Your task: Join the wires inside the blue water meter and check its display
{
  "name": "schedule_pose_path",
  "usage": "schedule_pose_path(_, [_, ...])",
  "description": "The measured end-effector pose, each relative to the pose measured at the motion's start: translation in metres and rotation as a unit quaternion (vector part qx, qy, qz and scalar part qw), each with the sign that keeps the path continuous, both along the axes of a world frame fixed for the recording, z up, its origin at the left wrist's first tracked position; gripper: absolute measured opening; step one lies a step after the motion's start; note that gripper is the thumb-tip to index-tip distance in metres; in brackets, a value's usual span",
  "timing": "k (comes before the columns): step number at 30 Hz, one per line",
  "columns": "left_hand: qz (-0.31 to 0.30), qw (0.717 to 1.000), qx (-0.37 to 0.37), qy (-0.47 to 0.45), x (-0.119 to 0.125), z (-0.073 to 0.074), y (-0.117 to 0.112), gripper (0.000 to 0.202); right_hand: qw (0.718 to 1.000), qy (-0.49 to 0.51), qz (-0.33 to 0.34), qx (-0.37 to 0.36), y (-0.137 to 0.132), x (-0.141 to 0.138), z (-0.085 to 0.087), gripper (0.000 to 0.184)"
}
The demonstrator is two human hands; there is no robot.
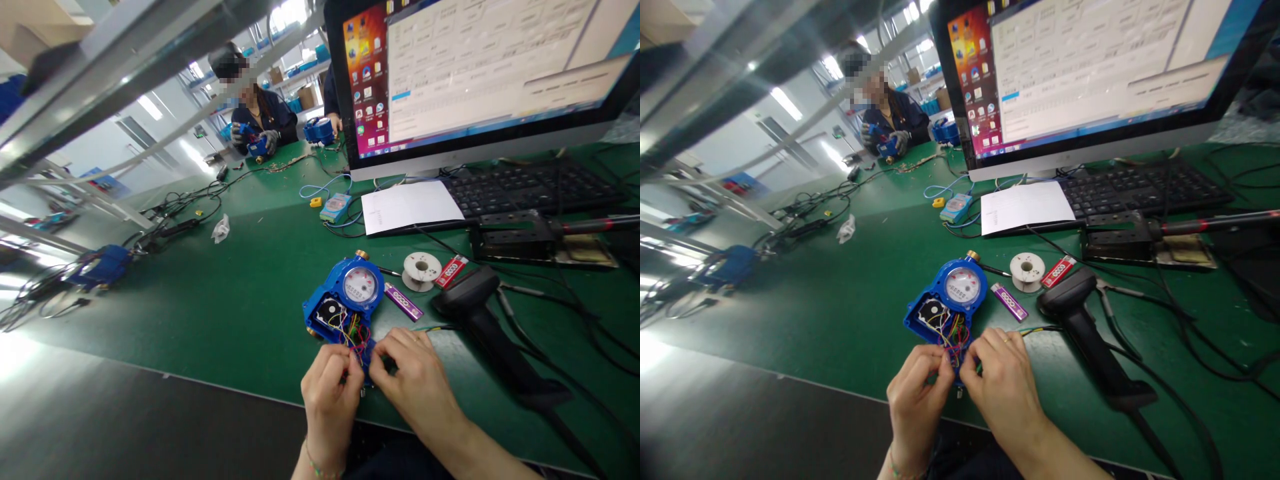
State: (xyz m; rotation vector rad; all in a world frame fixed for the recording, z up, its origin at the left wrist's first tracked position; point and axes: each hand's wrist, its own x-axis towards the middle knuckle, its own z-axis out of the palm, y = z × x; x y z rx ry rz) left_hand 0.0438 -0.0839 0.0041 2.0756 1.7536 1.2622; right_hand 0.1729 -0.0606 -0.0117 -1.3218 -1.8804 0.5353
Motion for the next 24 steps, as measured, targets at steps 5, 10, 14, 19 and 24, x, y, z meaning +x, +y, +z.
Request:
schedule_pose_path(5, [0.007, 1.0, -0.008, 0.0, 0.0, 0.0, 0.0, 0.022, 1.0, -0.024, -0.009, 0.017, 0.001, 0.001, 0.001, 0.021])
schedule_pose_path(10, [0.01, 0.999, -0.04, 0.026, -0.001, 0.004, 0.002, 0.009, 0.987, 0.086, 0.013, -0.137, 0.005, 0.004, -0.002, 0.018])
schedule_pose_path(14, [-0.014, 0.994, -0.071, 0.078, 0.001, 0.005, 0.0, 0.01, 0.931, 0.188, 0.038, -0.311, 0.007, 0.004, -0.003, 0.025])
schedule_pose_path(19, [-0.002, 0.994, -0.082, 0.069, 0.003, 0.005, -0.001, 0.012, 0.895, 0.241, 0.063, -0.37, 0.006, -0.001, -0.009, 0.025])
schedule_pose_path(24, [0.003, 0.994, -0.079, 0.08, 0.002, 0.008, 0.003, 0.014, 0.944, 0.186, 0.06, -0.268, 0.006, 0.002, -0.002, 0.024])
